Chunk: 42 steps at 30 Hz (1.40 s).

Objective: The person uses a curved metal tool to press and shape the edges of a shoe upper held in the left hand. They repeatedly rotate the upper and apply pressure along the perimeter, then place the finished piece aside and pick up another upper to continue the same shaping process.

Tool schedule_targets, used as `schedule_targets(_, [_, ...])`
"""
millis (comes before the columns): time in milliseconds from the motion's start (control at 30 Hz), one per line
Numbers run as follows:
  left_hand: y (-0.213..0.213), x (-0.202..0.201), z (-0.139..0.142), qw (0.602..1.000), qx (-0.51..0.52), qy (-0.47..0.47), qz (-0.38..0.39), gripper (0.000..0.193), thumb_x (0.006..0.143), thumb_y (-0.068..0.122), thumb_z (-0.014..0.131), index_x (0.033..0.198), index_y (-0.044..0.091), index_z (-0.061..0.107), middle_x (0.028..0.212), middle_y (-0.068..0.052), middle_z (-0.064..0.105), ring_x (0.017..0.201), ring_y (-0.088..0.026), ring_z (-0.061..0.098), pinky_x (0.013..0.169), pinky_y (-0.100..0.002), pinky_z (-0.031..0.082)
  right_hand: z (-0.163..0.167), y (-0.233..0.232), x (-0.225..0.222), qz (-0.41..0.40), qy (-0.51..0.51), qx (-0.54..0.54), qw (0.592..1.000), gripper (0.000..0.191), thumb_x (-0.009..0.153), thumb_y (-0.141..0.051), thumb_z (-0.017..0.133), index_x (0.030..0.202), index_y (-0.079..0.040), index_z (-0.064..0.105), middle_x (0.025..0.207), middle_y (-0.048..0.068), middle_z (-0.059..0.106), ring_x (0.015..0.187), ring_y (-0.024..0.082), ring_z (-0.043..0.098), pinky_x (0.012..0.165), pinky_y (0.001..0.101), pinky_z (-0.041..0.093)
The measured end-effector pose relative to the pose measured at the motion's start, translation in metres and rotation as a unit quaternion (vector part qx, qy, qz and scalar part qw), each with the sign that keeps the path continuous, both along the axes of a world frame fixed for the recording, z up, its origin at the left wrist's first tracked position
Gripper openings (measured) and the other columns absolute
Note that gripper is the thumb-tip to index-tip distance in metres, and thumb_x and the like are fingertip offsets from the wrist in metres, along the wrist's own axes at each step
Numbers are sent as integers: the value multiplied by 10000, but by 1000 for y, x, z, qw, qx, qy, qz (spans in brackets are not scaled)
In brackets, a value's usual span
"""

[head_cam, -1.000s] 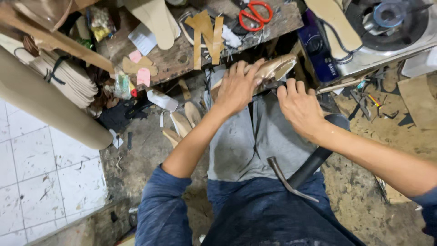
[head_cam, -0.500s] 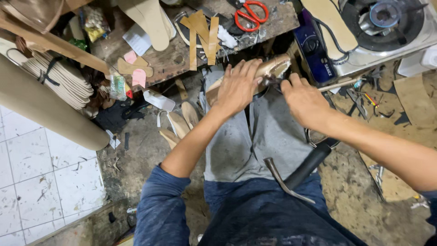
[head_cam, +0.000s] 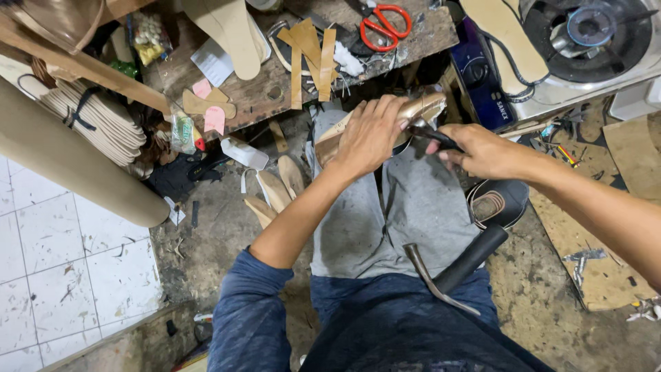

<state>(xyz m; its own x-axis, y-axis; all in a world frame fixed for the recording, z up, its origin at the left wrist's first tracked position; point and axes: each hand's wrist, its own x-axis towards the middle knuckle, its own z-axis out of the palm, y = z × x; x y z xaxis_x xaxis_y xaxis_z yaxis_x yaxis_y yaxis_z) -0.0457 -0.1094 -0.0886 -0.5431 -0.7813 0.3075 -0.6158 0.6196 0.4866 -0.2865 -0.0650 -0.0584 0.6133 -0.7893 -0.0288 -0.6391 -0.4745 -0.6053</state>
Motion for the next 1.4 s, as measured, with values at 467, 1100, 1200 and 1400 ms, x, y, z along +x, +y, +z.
schedule_targets(467, [-30,-10,-13,987,160,22,-12,392,980,399,584,1235,105,538,1041,-143,747,1020,-358,671,937,-535,440,-17,4,-11,-96,45,79,991,191,898,21,580,1077,-14,636,1001,182,665,893,356,664,813,448,519])
schedule_targets(1100, [-4,26,0,994,72,-18,-83,1027,611,296,928,1464,39,416,1470,-210,482,1369,-413,442,1061,-554,370,-43,200,-30,-4,162,-24,986,421,713,-46,682,1129,-104,651,1081,127,649,1039,315,617,866,428,445])
schedule_targets(1200, [-2,29,-4,987,117,6,-109,957,658,257,948,1460,56,465,1440,-204,550,1339,-404,509,1091,-489,426,-55,211,-62,17,224,143,964,653,652,109,630,1191,-254,692,1146,11,697,1098,220,627,917,421,431])
schedule_targets(1400, [-39,14,-6,938,305,-57,-155,924,649,333,920,1449,107,517,1221,-157,710,1122,-313,686,947,-394,521,14,154,-130,78,238,373,893,513,683,-120,830,1150,-316,749,914,-82,754,923,111,701,870,352,545])
